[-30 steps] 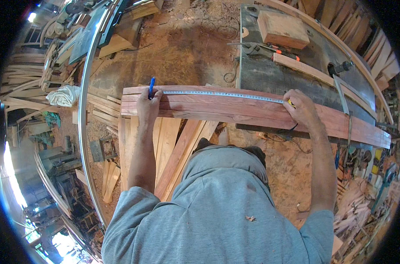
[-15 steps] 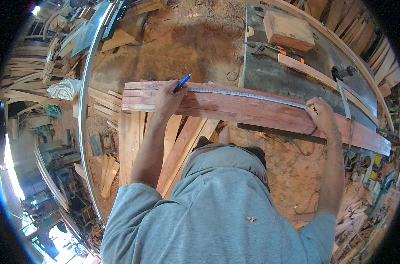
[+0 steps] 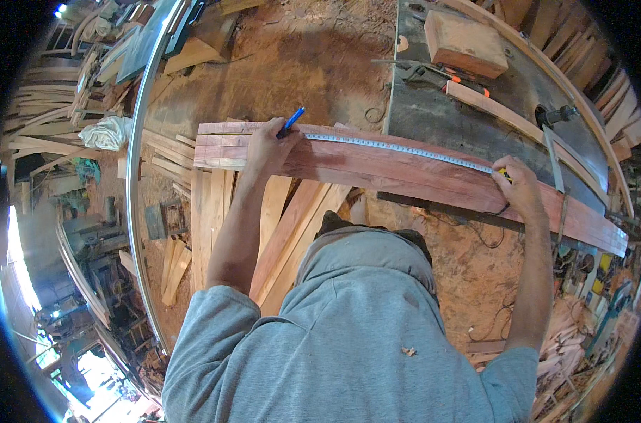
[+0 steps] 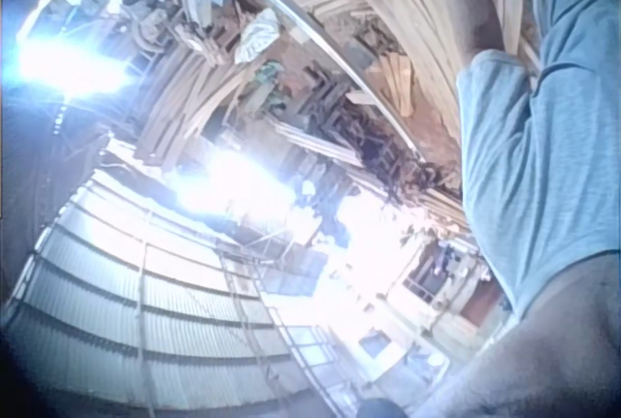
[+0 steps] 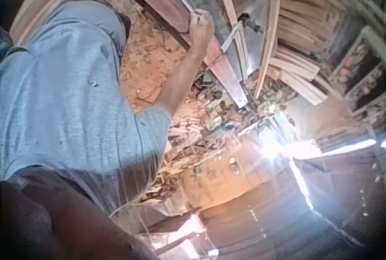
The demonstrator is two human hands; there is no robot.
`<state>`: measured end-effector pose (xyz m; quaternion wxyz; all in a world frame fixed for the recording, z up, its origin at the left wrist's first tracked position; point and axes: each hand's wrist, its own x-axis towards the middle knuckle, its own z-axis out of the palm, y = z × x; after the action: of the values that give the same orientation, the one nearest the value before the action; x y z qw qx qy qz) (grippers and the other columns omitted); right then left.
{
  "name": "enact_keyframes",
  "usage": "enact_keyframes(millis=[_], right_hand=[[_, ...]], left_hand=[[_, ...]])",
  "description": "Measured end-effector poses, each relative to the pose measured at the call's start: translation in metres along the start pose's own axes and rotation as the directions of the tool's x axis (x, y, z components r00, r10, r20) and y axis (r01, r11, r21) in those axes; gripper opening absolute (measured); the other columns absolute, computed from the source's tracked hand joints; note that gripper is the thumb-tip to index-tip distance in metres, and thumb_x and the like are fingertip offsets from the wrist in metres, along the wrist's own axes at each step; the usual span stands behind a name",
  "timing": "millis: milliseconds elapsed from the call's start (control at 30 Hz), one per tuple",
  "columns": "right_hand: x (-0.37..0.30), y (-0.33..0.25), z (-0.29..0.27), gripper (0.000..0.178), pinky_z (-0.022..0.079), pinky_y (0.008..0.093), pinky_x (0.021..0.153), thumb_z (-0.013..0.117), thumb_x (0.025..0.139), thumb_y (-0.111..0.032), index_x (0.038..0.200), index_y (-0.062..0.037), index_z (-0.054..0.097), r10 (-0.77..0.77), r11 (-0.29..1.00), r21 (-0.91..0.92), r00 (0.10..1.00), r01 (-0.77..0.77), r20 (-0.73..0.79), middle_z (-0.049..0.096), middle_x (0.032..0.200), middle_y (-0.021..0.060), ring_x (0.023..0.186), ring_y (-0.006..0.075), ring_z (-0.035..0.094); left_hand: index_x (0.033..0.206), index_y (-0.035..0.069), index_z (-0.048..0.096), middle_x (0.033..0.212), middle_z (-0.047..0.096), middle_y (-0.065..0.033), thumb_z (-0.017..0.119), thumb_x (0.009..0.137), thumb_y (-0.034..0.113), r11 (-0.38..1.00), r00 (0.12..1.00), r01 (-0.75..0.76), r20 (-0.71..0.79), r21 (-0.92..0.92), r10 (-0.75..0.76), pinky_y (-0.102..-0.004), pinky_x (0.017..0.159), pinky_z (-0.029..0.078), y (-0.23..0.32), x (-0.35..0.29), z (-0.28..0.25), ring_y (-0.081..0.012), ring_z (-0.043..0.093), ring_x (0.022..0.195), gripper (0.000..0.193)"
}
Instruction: The person marks a wooden plank with a try square and pen, then sands the plank with an angle grinder. The person measures the plank with a tape measure and marks it again. The person walks through the workshop.
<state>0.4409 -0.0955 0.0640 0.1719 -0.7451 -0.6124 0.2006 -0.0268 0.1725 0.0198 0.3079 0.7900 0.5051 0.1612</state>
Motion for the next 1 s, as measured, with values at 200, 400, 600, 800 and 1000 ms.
enact_keyframes(millis=[200, 400, 600, 800, 1000], right_hand=[[-0.001, 0.002, -0.002, 0.015, 0.051, 0.0397, 0.082, 0.073, 0.087, -0.008, 0.094, 0.0011, 0.064, -0.008, 1.0, -0.028, 1.0, 0.007, -0.001, 0.066, 0.096, 0.0117, 0.092, 0.0325, 0.066], [-0.001, 0.001, -0.002, 0.014, 0.052, 0.0401, 0.083, 0.074, 0.088, -0.01, 0.094, 0.0, 0.065, -0.007, 0.999, -0.046, 1.0, 0.006, -0.011, 0.067, 0.097, 0.0118, 0.095, 0.0323, 0.067], [-0.005, 0.022, 0.008, 0.012, 0.054, 0.041, 0.086, 0.073, 0.089, -0.012, 0.093, -0.0023, 0.068, -0.12, 0.99, -0.078, 0.992, 0.116, -0.047, 0.069, 0.1, 0.0112, 0.098, 0.0319, 0.068], [-0.007, 0.018, 0.01, 0.015, 0.053, 0.0399, 0.085, 0.072, 0.089, -0.016, 0.092, -0.002, 0.068, -0.073, 0.989, -0.133, 0.995, 0.065, -0.062, 0.069, 0.102, 0.0086, 0.1, 0.0306, 0.067], [-0.006, 0.021, 0.011, 0.014, 0.052, 0.0406, 0.085, 0.072, 0.088, -0.013, 0.091, -0.0002, 0.067, -0.149, 0.982, -0.126, 0.986, 0.139, -0.076, 0.068, 0.099, 0.0098, 0.097, 0.0312, 0.066]], left_hand=[[0.094, 0.003, 0.07, 0.087, 0.068, -0.0121, 0.081, 0.086, 0.019, 0.999, 1.0, 0.013, 0.005, -0.041, -0.013, -0.0369, 0.077, 0.05, 0.001, -0.001, -0.001, -0.0257, 0.068, 0.084, 0.021], [0.096, 0.007, 0.07, 0.095, 0.068, -0.0124, 0.077, 0.085, 0.027, 0.999, 0.999, 0.024, 0.029, -0.021, -0.023, -0.0425, 0.08, 0.052, 0.001, 0.0, -0.002, -0.0326, 0.068, 0.092, 0.024], [0.093, 0.008, 0.07, 0.093, 0.068, -0.014, 0.078, 0.084, 0.025, 0.999, 0.999, -0.038, 0.011, 0.001, 0.038, -0.0439, 0.078, 0.052, -0.01, 0.002, 0.01, -0.0347, 0.068, 0.091, 0.021], [0.09, 0.006, 0.068, 0.086, 0.065, -0.0128, 0.079, 0.085, 0.027, 0.999, 0.999, -0.017, -0.048, 0.033, 0.018, -0.0433, 0.073, 0.05, -0.004, -0.001, 0.011, -0.034, 0.066, 0.084, 0.024], [0.095, 0.007, 0.071, 0.084, 0.066, -0.0102, 0.079, 0.087, 0.027, 1.0, 0.998, -0.001, -0.058, 0.002, 0.001, -0.0388, 0.072, 0.05, -0.009, -0.002, 0.011, -0.0268, 0.066, 0.079, 0.023]])
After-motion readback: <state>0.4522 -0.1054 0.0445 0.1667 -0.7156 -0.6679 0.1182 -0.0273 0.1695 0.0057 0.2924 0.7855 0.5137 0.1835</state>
